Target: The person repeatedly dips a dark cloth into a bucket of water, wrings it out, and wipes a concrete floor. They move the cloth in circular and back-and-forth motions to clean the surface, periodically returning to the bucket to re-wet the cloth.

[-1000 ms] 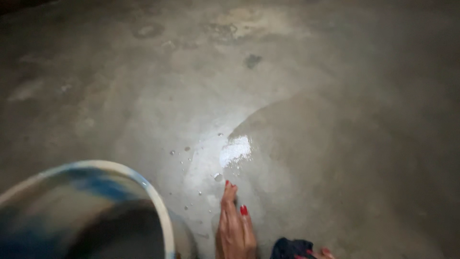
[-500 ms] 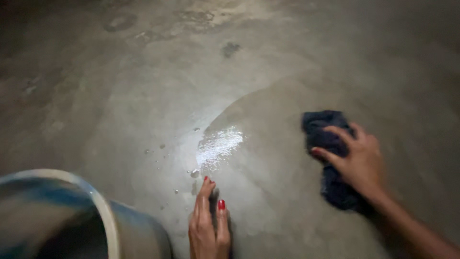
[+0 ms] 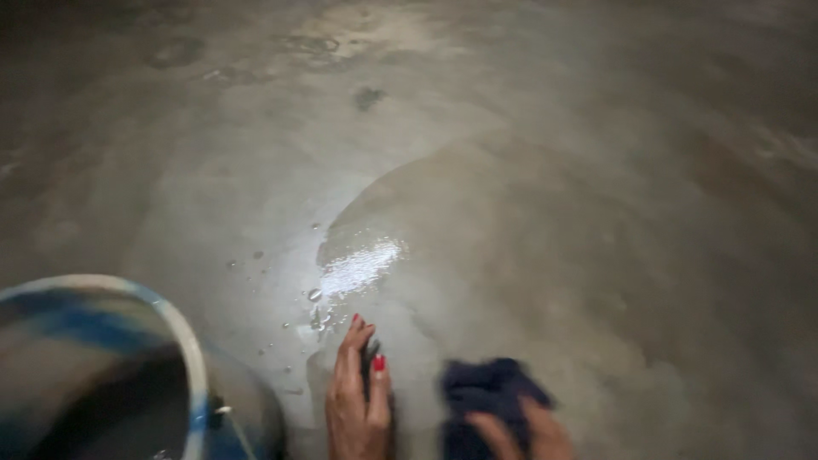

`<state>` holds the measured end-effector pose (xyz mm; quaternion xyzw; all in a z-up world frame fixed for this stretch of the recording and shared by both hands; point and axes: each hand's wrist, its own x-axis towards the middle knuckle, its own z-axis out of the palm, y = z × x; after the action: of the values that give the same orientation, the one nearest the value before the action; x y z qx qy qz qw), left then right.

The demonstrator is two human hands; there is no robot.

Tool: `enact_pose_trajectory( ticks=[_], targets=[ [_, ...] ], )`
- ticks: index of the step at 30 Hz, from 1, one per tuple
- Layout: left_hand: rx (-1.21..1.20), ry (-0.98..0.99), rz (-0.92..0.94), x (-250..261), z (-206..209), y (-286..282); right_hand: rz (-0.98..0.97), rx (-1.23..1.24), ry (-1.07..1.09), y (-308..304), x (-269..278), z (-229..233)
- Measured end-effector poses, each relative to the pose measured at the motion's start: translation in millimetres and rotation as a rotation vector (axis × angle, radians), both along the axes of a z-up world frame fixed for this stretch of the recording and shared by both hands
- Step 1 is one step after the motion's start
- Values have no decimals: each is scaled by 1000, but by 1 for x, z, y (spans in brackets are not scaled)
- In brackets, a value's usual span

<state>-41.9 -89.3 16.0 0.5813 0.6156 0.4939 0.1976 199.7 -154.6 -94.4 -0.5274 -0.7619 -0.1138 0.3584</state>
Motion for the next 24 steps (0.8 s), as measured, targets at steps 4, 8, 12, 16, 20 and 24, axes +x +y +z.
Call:
enact_pose_trajectory(
  ticks=[4, 8, 12, 16, 20, 24],
  targets=[
    [11, 33, 71, 5, -8, 3, 26, -158, 78, 36, -52, 82],
    [-88, 282, 143, 55, -3, 7, -63, -365, 160, 99, -23, 149],
    [-44, 501, -161, 93, 1, 12, -278, -407, 182, 133, 53, 152],
    [-33, 651, -262, 100, 7, 16, -468, -375, 207, 118, 153, 133],
    [-43, 681, -292, 99, 8, 13, -670, -381, 179, 57, 197, 118],
    [-13, 723, -285, 100, 8, 10, -716, -295, 145, -9, 171, 102]
  ],
)
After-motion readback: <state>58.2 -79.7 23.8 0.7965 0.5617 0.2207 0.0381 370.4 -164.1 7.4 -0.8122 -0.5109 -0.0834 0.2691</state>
